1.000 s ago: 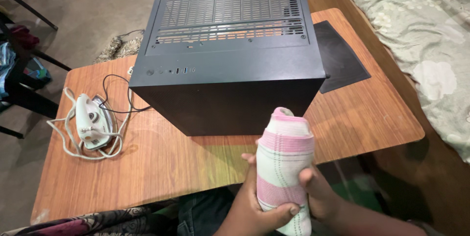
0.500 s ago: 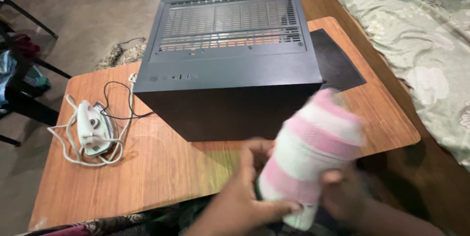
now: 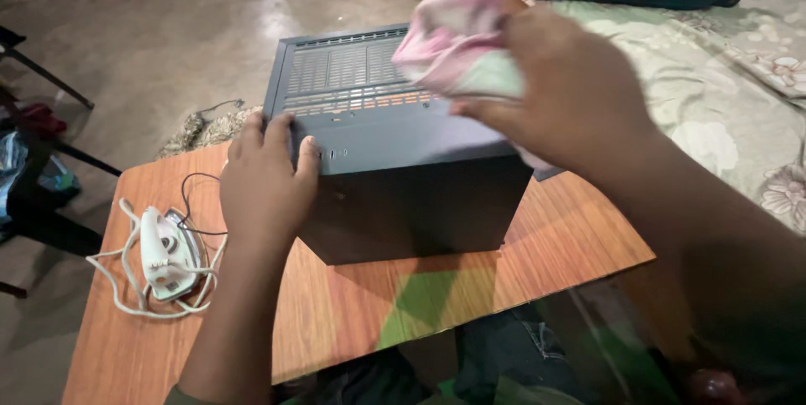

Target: The person wipes the exterior glass and metal panels of a computer tower with a cloth, turning the case over to reach different sides.

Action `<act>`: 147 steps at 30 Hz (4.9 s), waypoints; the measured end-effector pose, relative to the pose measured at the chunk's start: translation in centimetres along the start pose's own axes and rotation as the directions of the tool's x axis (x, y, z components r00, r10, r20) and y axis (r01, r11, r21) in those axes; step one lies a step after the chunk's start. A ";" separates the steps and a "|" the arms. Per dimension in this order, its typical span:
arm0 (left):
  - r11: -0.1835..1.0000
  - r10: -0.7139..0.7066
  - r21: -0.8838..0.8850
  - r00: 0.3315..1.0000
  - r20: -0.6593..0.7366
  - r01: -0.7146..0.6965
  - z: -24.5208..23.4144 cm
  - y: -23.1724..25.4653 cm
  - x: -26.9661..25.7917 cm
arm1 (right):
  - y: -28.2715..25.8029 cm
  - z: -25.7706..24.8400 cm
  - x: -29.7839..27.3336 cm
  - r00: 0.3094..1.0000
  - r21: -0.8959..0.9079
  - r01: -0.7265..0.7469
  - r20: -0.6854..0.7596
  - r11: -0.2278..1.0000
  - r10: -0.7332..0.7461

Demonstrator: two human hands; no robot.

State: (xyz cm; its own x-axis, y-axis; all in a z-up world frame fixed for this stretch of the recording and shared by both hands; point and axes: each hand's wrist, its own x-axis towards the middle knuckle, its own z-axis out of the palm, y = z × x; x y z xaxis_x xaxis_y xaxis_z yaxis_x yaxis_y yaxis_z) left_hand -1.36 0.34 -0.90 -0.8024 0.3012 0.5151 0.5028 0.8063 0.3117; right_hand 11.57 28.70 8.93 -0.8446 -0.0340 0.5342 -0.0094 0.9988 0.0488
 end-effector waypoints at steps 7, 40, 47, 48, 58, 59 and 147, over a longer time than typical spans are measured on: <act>0.996 -0.019 0.085 0.997 -0.071 0.025 0.5 0.8 -0.5 | -3.0 3.5 4.8 0.945 -0.090 0.114 0.316 0.989 -0.080; 0.992 -0.012 0.125 0.988 -0.155 0.031 0.9 1.2 -0.9 | 5.1 10.4 13.6 0.936 -0.241 -0.103 0.304 0.965 0.176; 0.996 0.092 0.030 0.924 -0.371 -0.087 2.1 0.1 -1.8 | -7.3 12.2 15.3 0.948 0.127 0.134 0.271 0.983 -0.165; 0.995 0.098 0.042 0.926 -0.365 -0.089 2.2 -0.1 -1.9 | -8.6 11.7 14.6 0.946 0.169 0.174 0.244 0.970 -0.213; 0.999 0.010 -0.035 0.979 -0.205 -0.018 1.1 0.2 -1.6 | -4.8 -0.5 3.9 0.834 0.094 0.105 0.534 0.990 -0.139; 0.999 0.001 -0.050 0.980 -0.199 -0.011 1.1 0.2 -1.7 | -3.9 -1.6 2.7 0.771 -0.079 0.044 0.637 0.996 0.016; -0.025 -0.648 -0.989 0.751 0.128 0.147 3.0 8.0 -12.1 | 9.7 20.8 2.7 0.681 0.738 -0.661 0.665 -0.133 0.306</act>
State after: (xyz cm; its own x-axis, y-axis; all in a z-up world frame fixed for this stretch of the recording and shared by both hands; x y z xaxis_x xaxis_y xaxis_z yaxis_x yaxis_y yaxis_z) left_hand 11.40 4.72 -7.05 -0.9694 -0.2313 0.0821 0.1870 -0.4795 0.8574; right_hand -1.98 39.09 -6.69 -0.9342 0.3062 -0.1829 0.1649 -0.0837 -0.9827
